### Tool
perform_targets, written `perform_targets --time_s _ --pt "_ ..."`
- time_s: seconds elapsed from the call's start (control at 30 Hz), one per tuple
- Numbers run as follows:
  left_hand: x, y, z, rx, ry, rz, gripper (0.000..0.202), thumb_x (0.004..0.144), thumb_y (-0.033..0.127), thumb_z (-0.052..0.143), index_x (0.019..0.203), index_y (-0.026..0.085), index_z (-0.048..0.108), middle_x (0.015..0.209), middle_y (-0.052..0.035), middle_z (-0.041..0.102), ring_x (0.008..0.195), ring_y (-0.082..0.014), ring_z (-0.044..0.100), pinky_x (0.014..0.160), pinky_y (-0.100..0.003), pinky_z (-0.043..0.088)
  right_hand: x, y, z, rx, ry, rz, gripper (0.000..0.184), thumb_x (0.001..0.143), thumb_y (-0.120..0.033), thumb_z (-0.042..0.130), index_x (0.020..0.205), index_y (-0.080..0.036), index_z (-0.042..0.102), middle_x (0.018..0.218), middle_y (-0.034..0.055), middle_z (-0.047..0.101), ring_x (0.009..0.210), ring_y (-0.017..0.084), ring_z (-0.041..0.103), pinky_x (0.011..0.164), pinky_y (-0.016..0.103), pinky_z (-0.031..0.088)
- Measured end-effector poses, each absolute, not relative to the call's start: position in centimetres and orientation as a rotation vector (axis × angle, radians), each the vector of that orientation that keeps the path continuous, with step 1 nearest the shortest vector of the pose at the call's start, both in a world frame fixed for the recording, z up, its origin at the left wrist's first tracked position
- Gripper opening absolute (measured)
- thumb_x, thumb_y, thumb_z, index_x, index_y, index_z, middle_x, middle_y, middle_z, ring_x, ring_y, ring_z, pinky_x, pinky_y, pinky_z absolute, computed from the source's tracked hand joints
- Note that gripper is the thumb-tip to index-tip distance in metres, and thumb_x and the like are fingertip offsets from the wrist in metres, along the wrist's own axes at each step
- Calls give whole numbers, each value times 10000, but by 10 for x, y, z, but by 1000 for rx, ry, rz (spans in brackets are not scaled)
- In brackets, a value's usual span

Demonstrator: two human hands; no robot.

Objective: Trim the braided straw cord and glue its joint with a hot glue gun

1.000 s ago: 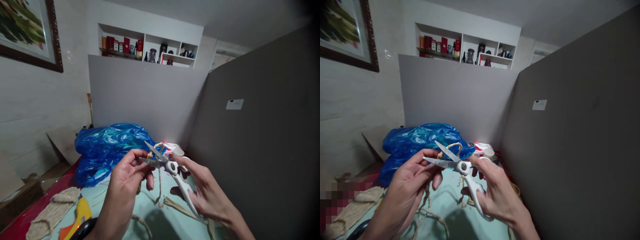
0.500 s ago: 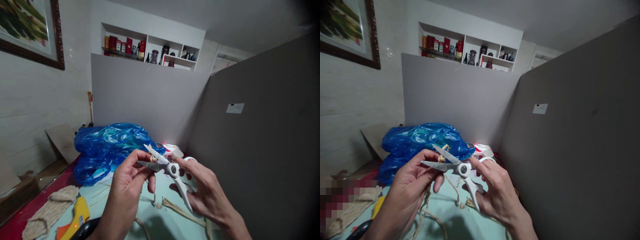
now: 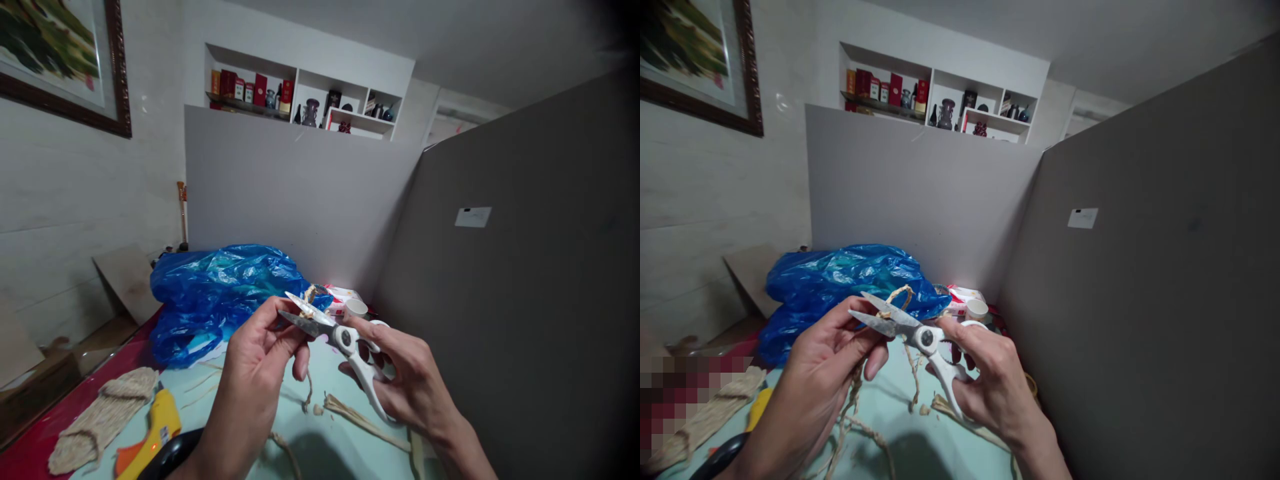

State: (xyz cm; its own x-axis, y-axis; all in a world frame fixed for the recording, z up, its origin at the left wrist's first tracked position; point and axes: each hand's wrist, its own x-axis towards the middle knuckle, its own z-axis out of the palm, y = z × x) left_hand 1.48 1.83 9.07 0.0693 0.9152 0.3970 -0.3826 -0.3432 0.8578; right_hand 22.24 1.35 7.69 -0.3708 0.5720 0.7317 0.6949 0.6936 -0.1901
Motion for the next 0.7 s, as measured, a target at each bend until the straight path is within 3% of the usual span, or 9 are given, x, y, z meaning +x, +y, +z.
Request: perform_targets --time_s 0.47,0.7 --pt "12 24 81 1366 599 1437 126 928 166 560 829 222 613 578 83 435 518 -76 364 516 -219 290 227 18 74 -922 -2053 -164 297 811 -134 624 1097 -153 701 864 73 763 699 168 715 632 215 529" --pt "11 26 83 1329 585 1410 131 897 150 566 784 209 599 580 88 395 513 -69 305 482 -219 238 226 19 75 -898 -2054 -83 295 817 -162 628 1096 -177 723 812 41 749 594 133 646 549 198 479"
